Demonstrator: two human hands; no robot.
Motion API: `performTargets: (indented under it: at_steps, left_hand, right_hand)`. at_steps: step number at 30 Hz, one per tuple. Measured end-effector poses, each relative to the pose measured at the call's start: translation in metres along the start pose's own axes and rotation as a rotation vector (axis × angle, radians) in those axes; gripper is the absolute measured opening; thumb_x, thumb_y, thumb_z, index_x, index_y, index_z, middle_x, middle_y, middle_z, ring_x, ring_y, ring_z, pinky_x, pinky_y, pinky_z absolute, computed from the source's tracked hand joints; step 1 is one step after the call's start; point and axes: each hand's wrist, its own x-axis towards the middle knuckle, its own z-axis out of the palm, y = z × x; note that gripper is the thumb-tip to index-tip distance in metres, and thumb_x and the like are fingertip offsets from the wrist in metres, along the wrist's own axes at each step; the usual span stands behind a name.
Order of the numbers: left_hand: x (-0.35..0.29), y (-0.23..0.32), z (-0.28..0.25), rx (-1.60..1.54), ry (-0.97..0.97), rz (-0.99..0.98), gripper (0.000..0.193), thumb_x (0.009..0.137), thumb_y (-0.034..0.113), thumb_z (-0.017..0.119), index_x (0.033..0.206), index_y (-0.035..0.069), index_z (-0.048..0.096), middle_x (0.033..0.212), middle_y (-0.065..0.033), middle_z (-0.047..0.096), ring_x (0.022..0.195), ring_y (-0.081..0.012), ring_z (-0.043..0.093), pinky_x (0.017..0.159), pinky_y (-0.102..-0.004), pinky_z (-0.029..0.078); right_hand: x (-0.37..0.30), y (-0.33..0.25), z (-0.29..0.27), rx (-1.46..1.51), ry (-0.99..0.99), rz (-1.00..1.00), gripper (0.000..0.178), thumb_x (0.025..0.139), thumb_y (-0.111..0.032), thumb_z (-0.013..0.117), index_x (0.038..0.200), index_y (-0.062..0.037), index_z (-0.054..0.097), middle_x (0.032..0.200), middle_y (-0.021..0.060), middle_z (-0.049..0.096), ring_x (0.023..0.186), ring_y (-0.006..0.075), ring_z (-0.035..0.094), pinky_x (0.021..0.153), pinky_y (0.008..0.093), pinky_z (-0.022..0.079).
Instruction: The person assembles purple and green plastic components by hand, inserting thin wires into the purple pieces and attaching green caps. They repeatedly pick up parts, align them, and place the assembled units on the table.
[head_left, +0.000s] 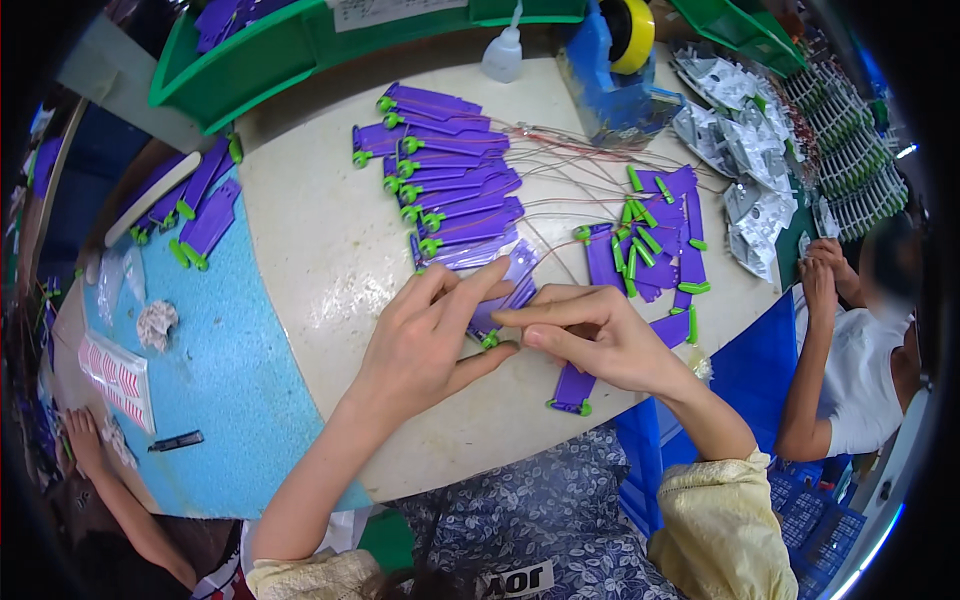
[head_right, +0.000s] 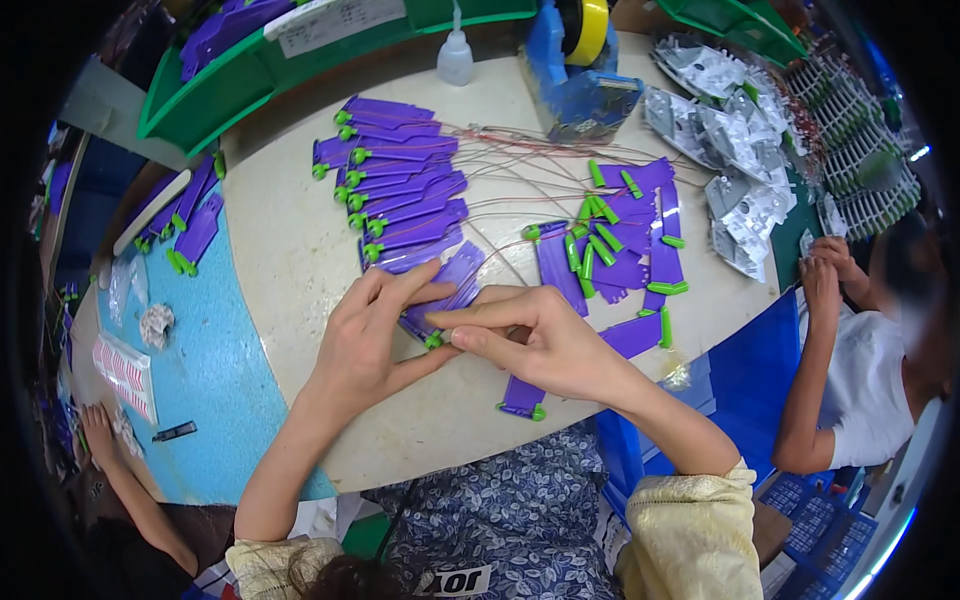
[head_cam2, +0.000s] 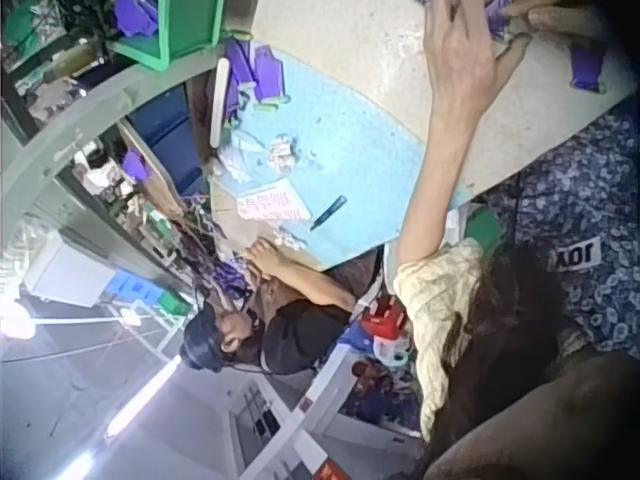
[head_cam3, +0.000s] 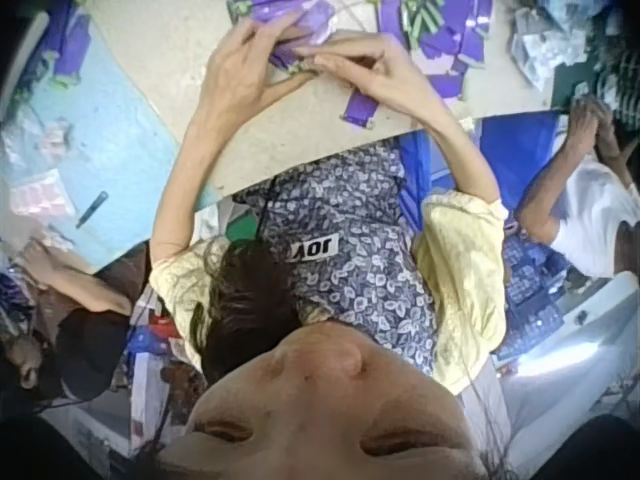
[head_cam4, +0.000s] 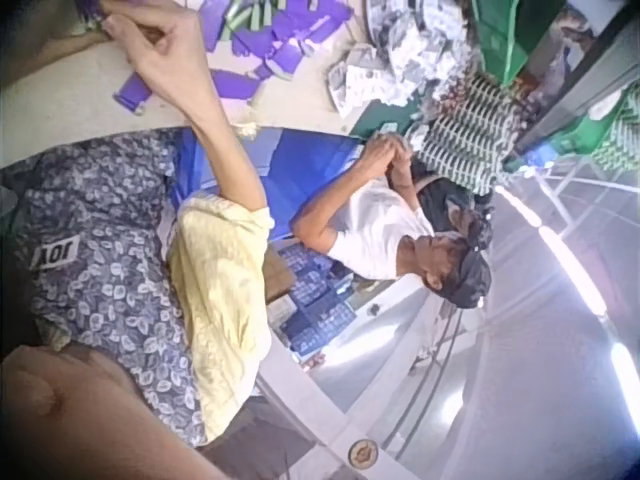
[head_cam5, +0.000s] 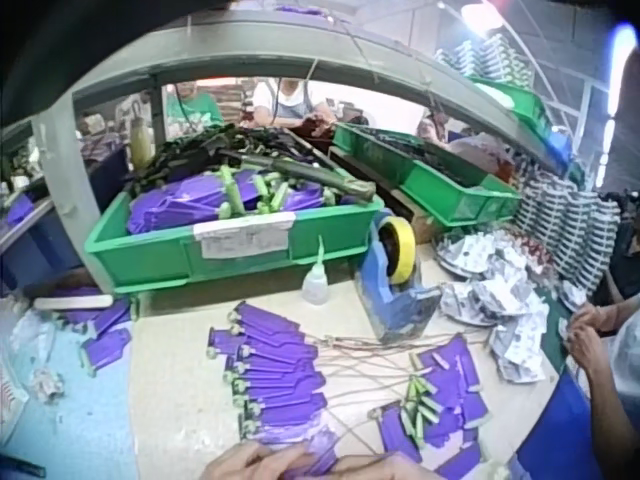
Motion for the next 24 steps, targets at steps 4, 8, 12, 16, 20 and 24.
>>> performTargets:
  at_steps: [4, 8, 12, 16, 20, 24]
  left_hand:
    - [-0.011, 0.007, 0.006, 0.065, 0.135, 0.02, 0.06, 0.072, 0.015, 0.085, 0.125, 0.002, 0.062, 0.104, -0.0106, 0.065, 0.085, -0.0244, 0.059, 0.072, -0.0358, 0.053]
    - [-0.022, 0.019, 0.016, 0.179, 0.184, -0.011, 0.04, 0.07, 0.009, 0.086, 0.106, 0.002, 0.071, 0.106, -0.0134, 0.063, 0.09, -0.0273, 0.061, 0.071, -0.0359, 0.054]
    - [-0.013, 0.024, 0.016, 0.221, 0.086, -0.078, 0.041, 0.07, 0.008, 0.085, 0.108, 0.002, 0.072, 0.105, -0.0143, 0.058, 0.093, -0.0292, 0.057, 0.074, -0.0384, 0.052]
    - [-0.009, 0.025, 0.012, 0.121, 0.09, -0.2, 0.054, 0.072, 0.007, 0.083, 0.124, 0.005, 0.068, 0.107, -0.0138, 0.052, 0.097, -0.0291, 0.052, 0.081, -0.0382, 0.048]
    - [-0.014, 0.02, 0.011, 0.171, -0.001, -0.085, 0.068, 0.072, 0.009, 0.084, 0.134, -0.001, 0.057, 0.107, -0.0152, 0.052, 0.097, -0.031, 0.053, 0.082, -0.0398, 0.048]
    - [-0.011, 0.019, 0.009, 0.131, 0.045, -0.138, 0.077, 0.07, 0.01, 0.087, 0.135, -0.005, 0.049, 0.108, -0.0172, 0.054, 0.096, -0.032, 0.055, 0.082, -0.0414, 0.048]
  right_hand:
    - [0.006, 0.0, 0.011, -0.223, 0.067, -0.08, 0.023, 0.091, -0.009, 0.069, 0.112, -0.0018, 0.076, 0.075, 0.0136, 0.064, 0.06, 0.018, 0.057, 0.053, 0.0333, 0.041]
    - [0.001, 0.0, 0.016, -0.413, 0.176, -0.207, 0.02, 0.09, -0.006, 0.068, 0.107, 0.0011, 0.076, 0.076, 0.0156, 0.065, 0.058, 0.0219, 0.06, 0.053, 0.037, 0.044]
    - [0.013, -0.007, 0.001, -0.423, 0.614, -0.273, 0.017, 0.086, -0.001, 0.072, 0.102, 0.0034, 0.072, 0.073, 0.0145, 0.065, 0.056, 0.0227, 0.063, 0.054, 0.0329, 0.049]
    - [0.016, -0.012, -0.008, -0.499, 0.42, -0.173, 0.018, 0.083, -0.001, 0.073, 0.101, 0.0034, 0.069, 0.075, 0.0146, 0.067, 0.058, 0.0243, 0.066, 0.055, 0.0341, 0.051]
    - [0.025, -0.006, -0.006, -0.539, 0.398, -0.196, 0.019, 0.081, -0.001, 0.074, 0.098, 0.0034, 0.067, 0.075, 0.0156, 0.068, 0.061, 0.0292, 0.067, 0.059, 0.0376, 0.052]
    - [0.038, -0.024, -0.001, -0.499, 0.194, -0.076, 0.014, 0.078, -0.003, 0.072, 0.088, 0.0046, 0.066, 0.075, 0.0219, 0.069, 0.068, 0.0373, 0.068, 0.063, 0.044, 0.053]
